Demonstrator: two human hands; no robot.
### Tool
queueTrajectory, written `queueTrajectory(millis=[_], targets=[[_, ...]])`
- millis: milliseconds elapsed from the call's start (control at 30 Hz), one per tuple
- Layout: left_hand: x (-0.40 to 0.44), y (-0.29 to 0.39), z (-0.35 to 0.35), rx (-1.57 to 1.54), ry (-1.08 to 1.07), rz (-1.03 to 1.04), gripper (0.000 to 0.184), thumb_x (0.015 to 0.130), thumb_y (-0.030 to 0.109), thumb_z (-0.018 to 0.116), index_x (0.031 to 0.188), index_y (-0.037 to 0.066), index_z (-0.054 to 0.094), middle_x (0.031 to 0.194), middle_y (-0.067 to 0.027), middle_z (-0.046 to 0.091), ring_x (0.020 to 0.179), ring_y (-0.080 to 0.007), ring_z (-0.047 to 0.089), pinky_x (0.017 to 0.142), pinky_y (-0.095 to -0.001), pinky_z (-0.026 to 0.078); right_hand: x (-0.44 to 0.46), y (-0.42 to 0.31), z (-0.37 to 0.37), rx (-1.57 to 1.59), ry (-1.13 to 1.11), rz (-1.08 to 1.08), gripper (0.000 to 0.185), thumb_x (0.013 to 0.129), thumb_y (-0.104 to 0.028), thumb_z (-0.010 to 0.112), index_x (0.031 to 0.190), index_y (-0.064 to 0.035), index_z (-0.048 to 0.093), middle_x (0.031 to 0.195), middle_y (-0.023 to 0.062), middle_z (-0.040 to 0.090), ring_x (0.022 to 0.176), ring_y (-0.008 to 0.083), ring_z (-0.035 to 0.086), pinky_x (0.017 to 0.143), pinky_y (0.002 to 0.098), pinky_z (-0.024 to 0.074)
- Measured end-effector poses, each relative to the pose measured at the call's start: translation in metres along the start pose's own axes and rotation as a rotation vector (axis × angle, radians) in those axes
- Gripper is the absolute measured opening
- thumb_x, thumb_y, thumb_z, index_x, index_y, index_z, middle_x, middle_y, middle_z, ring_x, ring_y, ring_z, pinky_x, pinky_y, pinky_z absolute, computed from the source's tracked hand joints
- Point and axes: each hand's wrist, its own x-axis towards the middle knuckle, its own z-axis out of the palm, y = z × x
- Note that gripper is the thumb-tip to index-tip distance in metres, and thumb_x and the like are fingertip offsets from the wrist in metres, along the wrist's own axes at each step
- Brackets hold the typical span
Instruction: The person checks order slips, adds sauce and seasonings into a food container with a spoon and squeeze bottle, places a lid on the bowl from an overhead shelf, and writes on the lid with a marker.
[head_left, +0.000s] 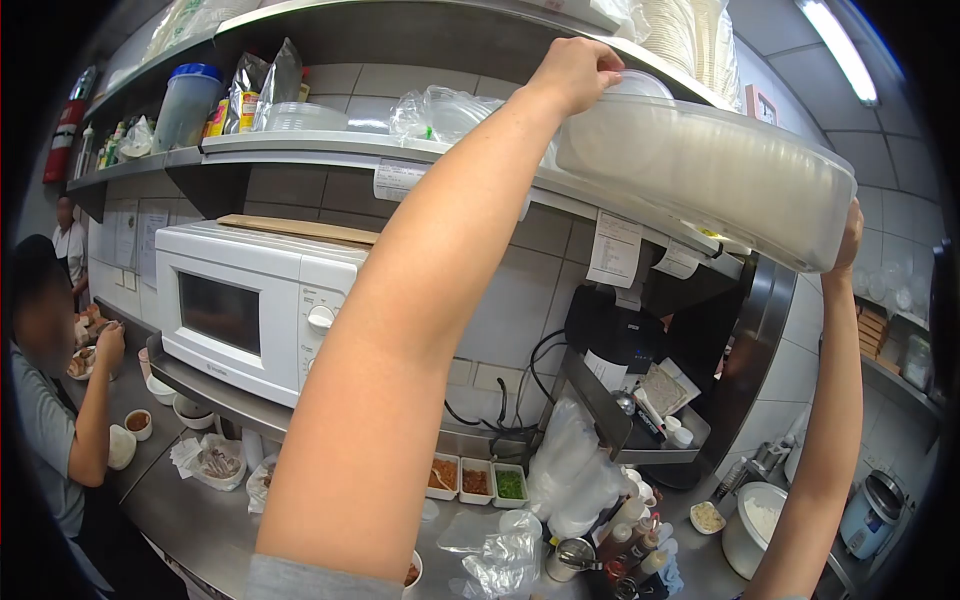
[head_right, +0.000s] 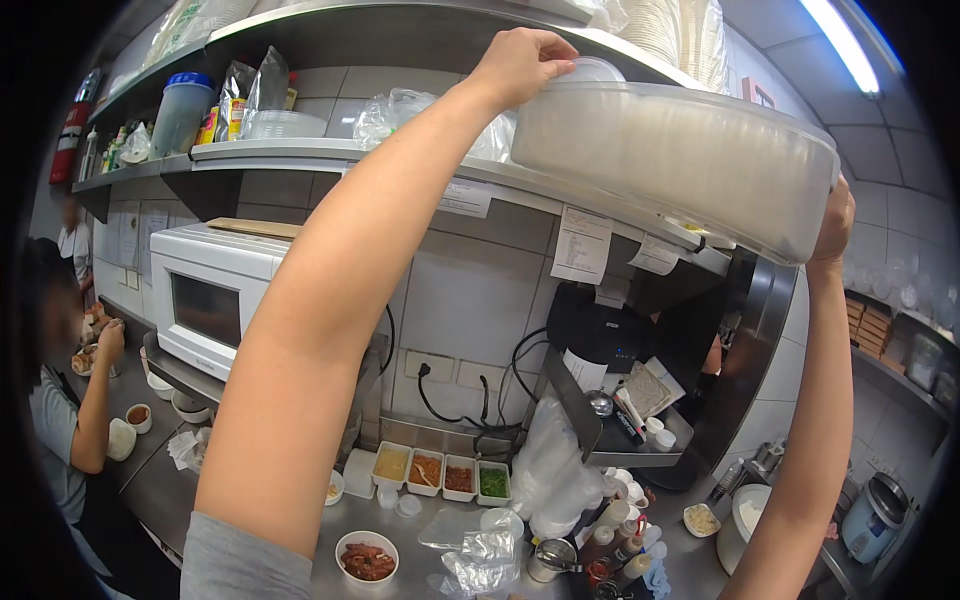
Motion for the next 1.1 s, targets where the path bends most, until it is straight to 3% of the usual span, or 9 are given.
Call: queueTrajectory(millis=[67, 167, 233, 333, 533, 733, 900, 1000, 1100], targets=[[0.004, -0.007, 0.002, 0.017, -0.014, -0.037, 0.019, 0.081, 0.014, 0.063, 0.098, 0.005, 0.065, 0.097, -0.0150, 0.065, 0.092, -0.0265, 0.061, 0.083, -0.0328, 0.047, -0.004, 0.003, -0.002, 0.055, -0.028, 0.076, 0.026, 0.093, -0.017, 0.038, 0.091, 0.0006, 0.058, 0.080, 0.0104, 0.063, 0.069, 0.0205, 0.060, 0.064, 0.0307, 0.0504], [0.006, -0.018, 0.012, 0.189, 0.115, 0.029, 0.015, 0.081, 0.013, 0.061, 0.092, 0.004, 0.064, 0.092, -0.0151, 0.064, 0.088, -0.0283, 0.061, 0.082, -0.0339, 0.048, -0.008, 0.008, -0.007, 0.292, -0.171, 0.369, 0.015, 0.085, -0.009, 0.052, 0.095, 0.0007, 0.057, 0.084, 0.0111, 0.062, 0.075, 0.0239, 0.060, 0.069, 0.0335, 0.0492], [0.005, -0.021, 0.019, 0.140, 0.124, -0.005, 0.013, 0.081, 0.013, 0.061, 0.090, 0.003, 0.063, 0.090, -0.0150, 0.063, 0.089, -0.0286, 0.060, 0.081, -0.0352, 0.048, -0.005, -0.005, -0.011, 0.029, -0.143, 0.172, 0.019, 0.079, -0.005, 0.059, 0.097, 0.0008, 0.056, 0.085, 0.0113, 0.062, 0.077, 0.0258, 0.060, 0.071, 0.0351, 0.0483], [0.003, -0.021, 0.024, 0.072, 0.184, -0.012, 0.013, 0.080, 0.011, 0.062, 0.089, 0.002, 0.063, 0.087, -0.0134, 0.062, 0.082, -0.0257, 0.060, 0.075, -0.0337, 0.048, -0.003, -0.007, -0.012, -0.012, -0.103, 0.070, 0.024, 0.076, -0.008, 0.061, 0.098, 0.0015, 0.056, 0.084, 0.0111, 0.063, 0.075, 0.0258, 0.061, 0.068, 0.0348, 0.0483], [0.003, -0.020, 0.019, 0.187, 0.191, 0.175, 0.013, 0.080, 0.011, 0.064, 0.089, 0.002, 0.064, 0.084, -0.0111, 0.064, 0.077, -0.0208, 0.061, 0.071, -0.0317, 0.049, -0.014, 0.003, -0.006, 0.078, -0.127, 0.241, 0.026, 0.072, -0.009, 0.065, 0.095, 0.0022, 0.058, 0.084, 0.0127, 0.063, 0.076, 0.0274, 0.062, 0.069, 0.0350, 0.0486], [0.002, -0.017, 0.010, 0.138, 0.056, 0.098, 0.016, 0.081, 0.014, 0.063, 0.092, 0.002, 0.064, 0.087, -0.0122, 0.065, 0.078, -0.0207, 0.062, 0.072, -0.0314, 0.049, -0.023, 0.009, 0.000, -0.022, -0.100, 0.035, 0.029, 0.073, -0.010, 0.066, 0.098, 0.0016, 0.058, 0.087, 0.0125, 0.063, 0.077, 0.0289, 0.061, 0.071, 0.0358, 0.0487], [0.004, -0.019, 0.012, 0.144, 0.031, 0.060, 0.019, 0.085, 0.015, 0.057, 0.095, -0.001, 0.060, 0.088, -0.0149, 0.065, 0.081, -0.0254, 0.062, 0.074, -0.0335, 0.048, -0.020, -0.004, -0.002, -0.038, -0.143, 0.178, 0.030, 0.073, -0.009, 0.066, 0.100, 0.0017, 0.058, 0.087, 0.0126, 0.063, 0.077, 0.0285, 0.062, 0.071, 0.0352, 0.0490], [0.002, -0.019, 0.017, 0.144, 0.084, -0.011, 0.019, 0.087, 0.013, 0.052, 0.096, -0.003, 0.054, 0.088, -0.0184, 0.064, 0.085, -0.0299, 0.061, 0.076, -0.0363, 0.048, -0.023, 0.003, -0.001, 0.202, -0.165, 0.347, 0.025, 0.080, -0.013, 0.059, 0.100, 0.0017, 0.058, 0.085, 0.0122, 0.063, 0.074, 0.0253, 0.062, 0.068, 0.0330, 0.0496], [0.004, -0.026, 0.025, 0.122, 0.166, -0.092, 0.019, 0.088, 0.013, 0.049, 0.097, -0.004, 0.050, 0.090, -0.0220, 0.062, 0.088, -0.0335, 0.061, 0.078, -0.0383, 0.047, -0.030, 0.022, 0.006, 0.294, -0.139, 0.375, 0.028, 0.089, -0.020, 0.043, 0.099, 0.0016, 0.058, 0.083, 0.0109, 0.064, 0.072, 0.0212, 0.062, 0.065, 0.0304, 0.0499]])
